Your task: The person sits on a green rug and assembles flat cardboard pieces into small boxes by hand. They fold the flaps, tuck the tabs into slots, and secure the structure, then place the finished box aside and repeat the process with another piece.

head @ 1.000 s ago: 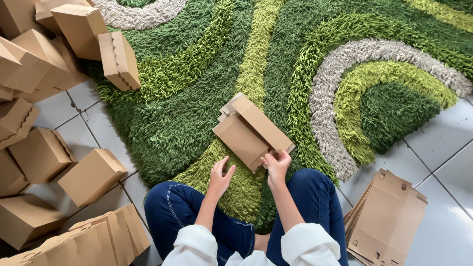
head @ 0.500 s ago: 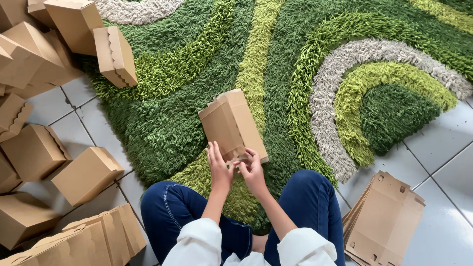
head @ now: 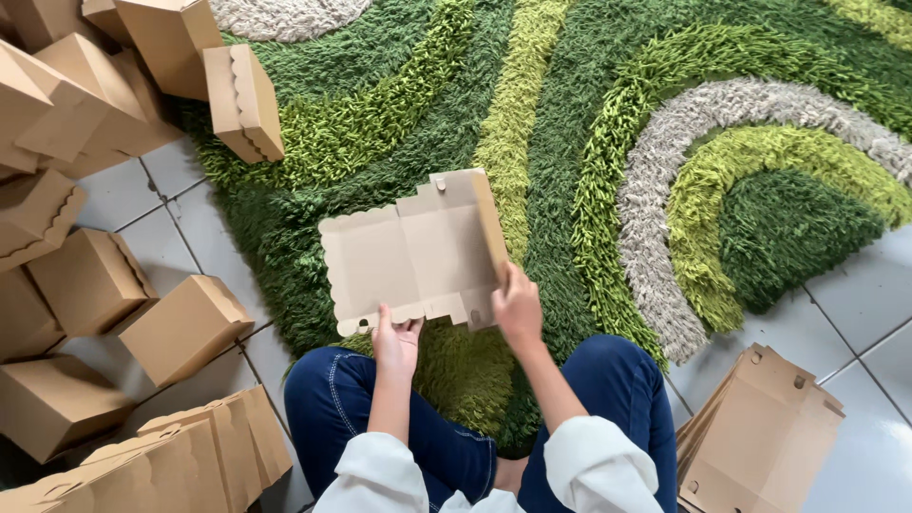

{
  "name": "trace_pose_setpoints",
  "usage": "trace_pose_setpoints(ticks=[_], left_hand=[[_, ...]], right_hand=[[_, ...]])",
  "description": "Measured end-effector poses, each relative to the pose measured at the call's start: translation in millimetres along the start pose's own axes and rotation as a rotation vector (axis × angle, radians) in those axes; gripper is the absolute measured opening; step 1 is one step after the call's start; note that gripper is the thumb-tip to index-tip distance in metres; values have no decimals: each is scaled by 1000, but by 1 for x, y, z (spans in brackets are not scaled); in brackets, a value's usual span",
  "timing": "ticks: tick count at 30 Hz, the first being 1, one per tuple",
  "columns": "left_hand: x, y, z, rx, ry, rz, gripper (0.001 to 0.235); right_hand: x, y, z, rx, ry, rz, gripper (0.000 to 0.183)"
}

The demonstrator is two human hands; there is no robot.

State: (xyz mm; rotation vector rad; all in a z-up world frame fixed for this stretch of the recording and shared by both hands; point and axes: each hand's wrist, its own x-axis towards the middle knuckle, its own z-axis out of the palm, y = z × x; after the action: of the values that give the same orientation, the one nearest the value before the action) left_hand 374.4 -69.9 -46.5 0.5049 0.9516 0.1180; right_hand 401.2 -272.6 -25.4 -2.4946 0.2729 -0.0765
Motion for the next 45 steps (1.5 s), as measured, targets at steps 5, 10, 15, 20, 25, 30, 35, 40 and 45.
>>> trace_pose_setpoints(ticks=[5,10,15,20,25,30,35,40,45], left_hand=[[-11,23,18,-71,7,-4,40],[3,36,26,134,23,216,70],[-131,87,123,723,-805,1276,32],[-128,50,98,1318,-896,1273,50],[-127,12,62,1481,-862,828,37],[-85,-16,8,1593,-611,365,41],[-67,-17,10,1622,-395,307,46],[-52,-40,3,1670,-367,570,51],[-74,-50,20,1938,-381,1373,77]], right_hand=[[17,67,-37,652,36,513,48],[21,100,-18,651,197,539,58],[13,64,-45,880,252,556,42],[8,52,-77,1060,314,514,37],[-8,48,-106,1024,423,431,34],[-10,61,-101,967,540,407,28],[-22,36,-109,613,643,168,29],[-61,-17,-98,362,172,-111,42],[-73,-11,-38,-193,-458,-147,67]])
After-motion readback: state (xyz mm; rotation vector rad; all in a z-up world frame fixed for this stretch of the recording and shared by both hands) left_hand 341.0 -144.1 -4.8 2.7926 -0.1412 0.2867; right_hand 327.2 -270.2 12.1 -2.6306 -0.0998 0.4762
